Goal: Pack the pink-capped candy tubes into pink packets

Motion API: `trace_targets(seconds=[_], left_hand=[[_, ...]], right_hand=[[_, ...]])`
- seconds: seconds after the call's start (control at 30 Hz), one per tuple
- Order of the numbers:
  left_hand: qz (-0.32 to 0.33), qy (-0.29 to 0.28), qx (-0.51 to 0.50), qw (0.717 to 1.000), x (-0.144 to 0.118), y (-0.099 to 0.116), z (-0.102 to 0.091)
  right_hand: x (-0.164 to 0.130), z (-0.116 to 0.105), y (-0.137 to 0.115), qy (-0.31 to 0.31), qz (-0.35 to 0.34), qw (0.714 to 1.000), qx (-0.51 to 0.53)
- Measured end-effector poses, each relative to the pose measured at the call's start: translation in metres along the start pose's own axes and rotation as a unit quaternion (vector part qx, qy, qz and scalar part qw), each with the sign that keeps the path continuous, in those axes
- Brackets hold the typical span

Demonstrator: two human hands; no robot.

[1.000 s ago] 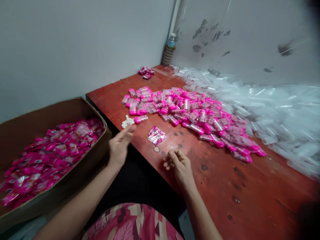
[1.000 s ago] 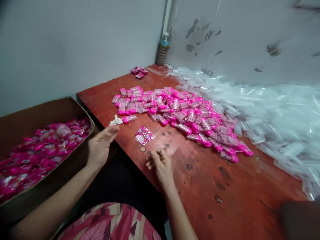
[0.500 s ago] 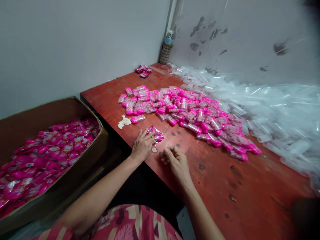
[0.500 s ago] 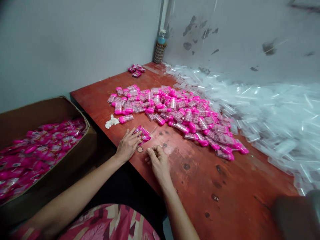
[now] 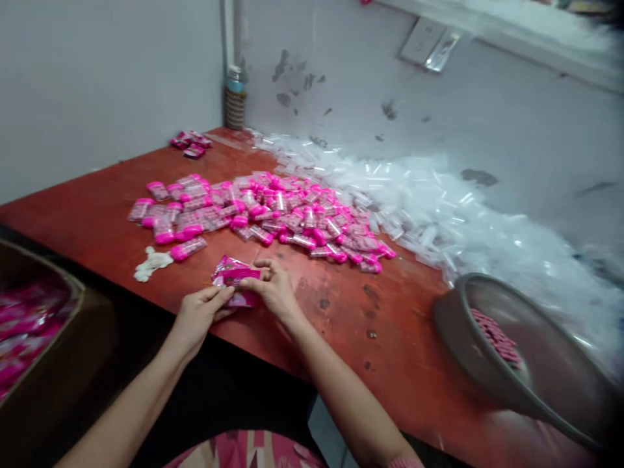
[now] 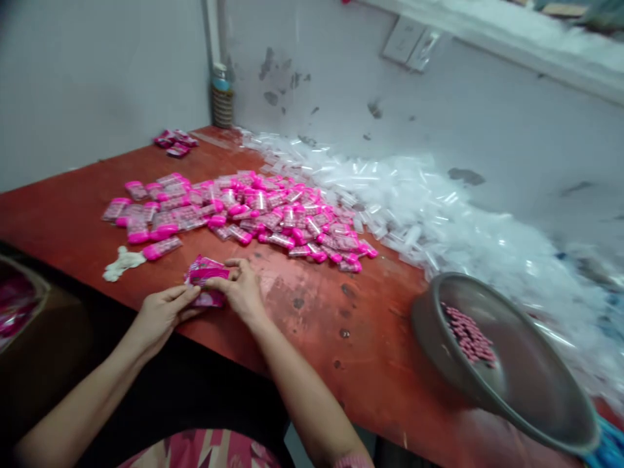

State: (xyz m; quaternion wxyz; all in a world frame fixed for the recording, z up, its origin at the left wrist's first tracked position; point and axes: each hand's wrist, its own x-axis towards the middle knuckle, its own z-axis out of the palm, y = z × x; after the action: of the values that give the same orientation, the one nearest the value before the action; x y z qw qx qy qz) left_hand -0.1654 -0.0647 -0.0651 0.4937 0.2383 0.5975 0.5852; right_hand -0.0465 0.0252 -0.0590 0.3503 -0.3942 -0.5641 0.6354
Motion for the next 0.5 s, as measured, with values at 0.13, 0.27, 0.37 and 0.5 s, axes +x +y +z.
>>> trace_targets(seconds=[0.13,0.27,0.37,0.5], left_hand=[[-0.059,0.051,-0.077,0.994,0.001,0.001,-0.010],[-0.070,0.108,-0.100,0.987,-0.001,0.002,-0.012],[-0.089,0.098,-0.108,0.985,-0.002,0.005,-0.007],[-0.092,0.099,-0.116,0.984,-0.004,0.011,-0.001]], right_hand=[[0.013,0.001,0.004,0.018,-0.047,0.983,-0.179],[0.021,0.004,0.003,0.012,-0.112,0.896,-0.429],[0.023,-0.012,-0.007,0.011,-0.185,0.845,-0.502],[0.032,-0.093,-0.034,0.185,-0.247,0.825,-0.474]])
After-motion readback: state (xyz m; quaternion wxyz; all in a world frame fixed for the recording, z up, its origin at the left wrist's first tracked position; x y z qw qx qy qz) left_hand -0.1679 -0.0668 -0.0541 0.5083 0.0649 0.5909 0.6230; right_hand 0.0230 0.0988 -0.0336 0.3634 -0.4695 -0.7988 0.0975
